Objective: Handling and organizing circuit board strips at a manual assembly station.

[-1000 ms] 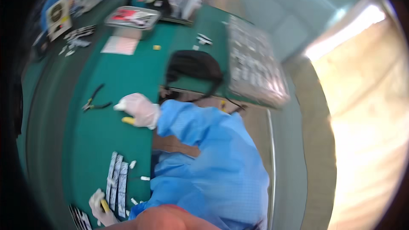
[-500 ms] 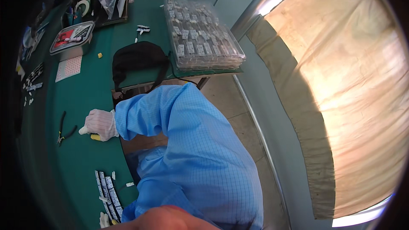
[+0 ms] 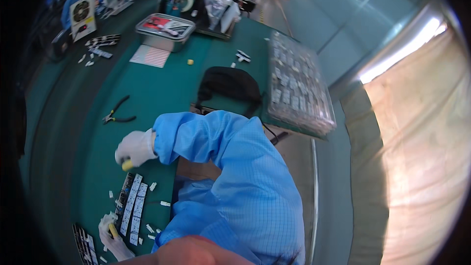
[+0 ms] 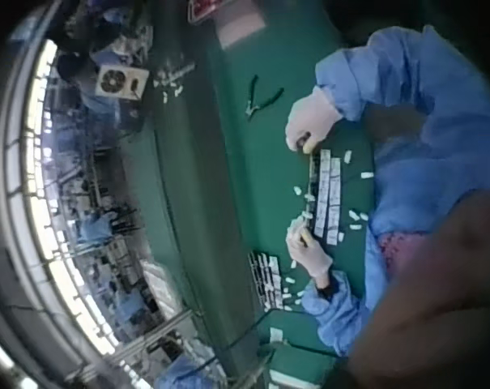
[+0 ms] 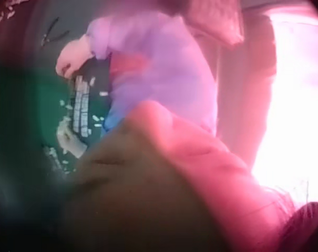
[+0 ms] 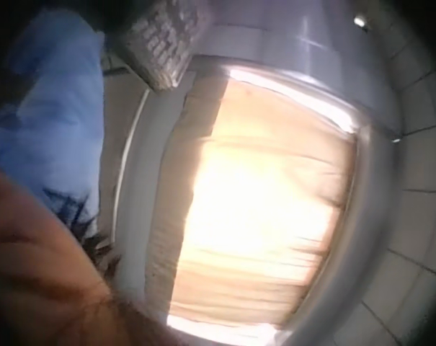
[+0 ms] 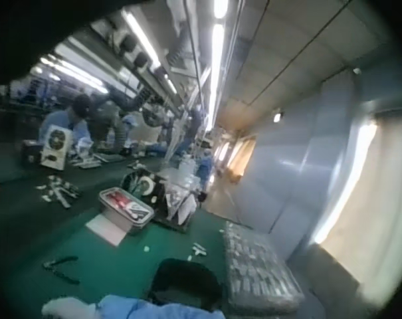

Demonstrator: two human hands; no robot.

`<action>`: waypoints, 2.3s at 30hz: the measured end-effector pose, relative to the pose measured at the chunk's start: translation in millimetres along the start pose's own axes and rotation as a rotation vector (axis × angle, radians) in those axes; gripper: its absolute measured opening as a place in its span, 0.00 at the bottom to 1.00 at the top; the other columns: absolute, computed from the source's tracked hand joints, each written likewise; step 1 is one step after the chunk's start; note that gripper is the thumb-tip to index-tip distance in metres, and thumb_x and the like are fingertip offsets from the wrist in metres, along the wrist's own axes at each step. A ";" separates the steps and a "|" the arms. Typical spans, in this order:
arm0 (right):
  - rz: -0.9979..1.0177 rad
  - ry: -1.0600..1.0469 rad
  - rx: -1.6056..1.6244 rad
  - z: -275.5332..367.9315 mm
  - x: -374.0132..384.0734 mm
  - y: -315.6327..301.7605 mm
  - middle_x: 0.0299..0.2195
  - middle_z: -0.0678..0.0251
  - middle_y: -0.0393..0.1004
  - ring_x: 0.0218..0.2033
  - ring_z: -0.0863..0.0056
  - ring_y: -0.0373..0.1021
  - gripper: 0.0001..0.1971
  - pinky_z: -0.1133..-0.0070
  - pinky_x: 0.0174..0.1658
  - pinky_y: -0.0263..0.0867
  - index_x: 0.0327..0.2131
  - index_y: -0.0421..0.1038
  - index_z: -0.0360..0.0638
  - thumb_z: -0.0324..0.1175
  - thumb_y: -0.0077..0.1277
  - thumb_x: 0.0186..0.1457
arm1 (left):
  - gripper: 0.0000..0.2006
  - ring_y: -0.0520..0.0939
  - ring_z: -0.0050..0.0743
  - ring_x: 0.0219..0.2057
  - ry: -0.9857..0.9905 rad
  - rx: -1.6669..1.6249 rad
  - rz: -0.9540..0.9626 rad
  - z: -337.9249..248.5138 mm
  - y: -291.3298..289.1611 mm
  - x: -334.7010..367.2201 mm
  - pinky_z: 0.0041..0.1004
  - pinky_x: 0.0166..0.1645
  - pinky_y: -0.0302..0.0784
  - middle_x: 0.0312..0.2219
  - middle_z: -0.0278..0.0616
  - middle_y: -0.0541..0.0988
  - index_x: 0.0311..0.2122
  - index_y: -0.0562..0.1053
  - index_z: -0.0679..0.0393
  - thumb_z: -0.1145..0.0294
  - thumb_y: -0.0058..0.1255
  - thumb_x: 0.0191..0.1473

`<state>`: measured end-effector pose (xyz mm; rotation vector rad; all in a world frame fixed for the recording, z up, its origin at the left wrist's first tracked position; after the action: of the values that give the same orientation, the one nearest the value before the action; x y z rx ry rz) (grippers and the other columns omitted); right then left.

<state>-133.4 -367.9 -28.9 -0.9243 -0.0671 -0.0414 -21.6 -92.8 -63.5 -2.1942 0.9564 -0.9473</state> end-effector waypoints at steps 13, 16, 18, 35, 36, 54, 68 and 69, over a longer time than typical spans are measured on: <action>0.601 0.068 0.760 46.8 96.3 25.3 0.28 0.65 0.76 0.16 0.83 0.69 0.16 0.84 0.20 0.65 0.43 0.69 0.39 0.37 0.47 0.53 | 0.12 0.77 0.34 0.39 -0.244 0.029 -0.492 -23.6 -75.1 -6.8 0.25 0.41 0.73 0.44 0.51 0.72 0.37 0.69 0.63 0.65 0.38 0.61; 0.544 0.038 1.029 31.7 95.3 34.4 0.31 0.59 0.75 0.18 0.81 0.70 0.18 0.85 0.18 0.62 0.44 0.68 0.37 0.38 0.47 0.54 | 0.12 0.76 0.36 0.42 -0.272 -0.050 -0.542 -30.8 -71.6 -3.9 0.26 0.44 0.73 0.45 0.52 0.71 0.39 0.69 0.63 0.64 0.38 0.62; 0.495 0.002 1.127 26.6 92.0 35.9 0.34 0.57 0.73 0.22 0.76 0.73 0.21 0.84 0.22 0.67 0.45 0.65 0.34 0.40 0.49 0.53 | 0.14 0.76 0.35 0.42 -0.227 0.101 -0.483 -30.9 -71.1 2.3 0.27 0.43 0.74 0.49 0.53 0.69 0.41 0.68 0.62 0.61 0.38 0.62; 0.125 0.130 1.149 34.2 94.4 23.8 0.38 0.63 0.73 0.38 0.79 0.71 0.19 0.82 0.44 0.68 0.49 0.64 0.34 0.32 0.52 0.55 | 0.21 0.75 0.22 0.19 -0.774 -0.813 -0.458 -8.6 -50.4 -10.9 0.18 0.23 0.70 0.29 0.48 0.79 0.50 0.64 0.69 0.74 0.50 0.51; 0.143 0.073 0.921 38.2 93.9 22.6 0.38 0.64 0.73 0.39 0.78 0.70 0.20 0.81 0.45 0.68 0.49 0.63 0.34 0.34 0.52 0.56 | 0.21 0.76 0.23 0.20 -0.754 -0.799 -0.476 -10.0 -49.1 -13.4 0.20 0.25 0.72 0.28 0.46 0.79 0.50 0.65 0.69 0.72 0.52 0.51; 0.067 0.099 1.025 34.3 86.1 10.5 0.19 0.73 0.67 0.16 0.90 0.59 0.21 0.90 0.21 0.52 0.45 0.67 0.36 0.42 0.54 0.54 | 0.28 0.81 0.29 0.35 -0.346 -0.604 -0.395 -15.5 -63.7 -13.6 0.25 0.41 0.75 0.34 0.47 0.79 0.49 0.68 0.68 0.61 0.60 0.46; 0.015 -0.034 0.842 37.0 74.2 1.1 0.34 0.67 0.71 0.34 0.81 0.67 0.17 0.84 0.37 0.62 0.43 0.67 0.36 0.34 0.56 0.53 | 0.29 0.81 0.28 0.34 -0.425 -0.640 -0.469 -15.5 -61.4 -15.4 0.25 0.41 0.74 0.31 0.47 0.81 0.49 0.69 0.67 0.53 0.56 0.49; 0.034 -0.082 0.945 46.9 75.9 3.0 0.33 0.66 0.71 0.33 0.81 0.68 0.17 0.83 0.38 0.63 0.43 0.67 0.36 0.35 0.55 0.54 | 0.29 0.81 0.29 0.35 -0.426 -0.655 -0.488 -14.4 -62.7 -16.0 0.25 0.42 0.74 0.31 0.47 0.81 0.49 0.69 0.67 0.52 0.56 0.49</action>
<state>-59.4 -329.1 2.6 0.0183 -0.1318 0.0587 -16.6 -46.4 -16.5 -3.1082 0.5750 -0.3218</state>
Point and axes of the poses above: each hand's wrist, its own x-axis towards the middle knuckle, its own y-axis out of the palm, z = x × y, the point moved 6 cm from there along x, towards the middle knuckle
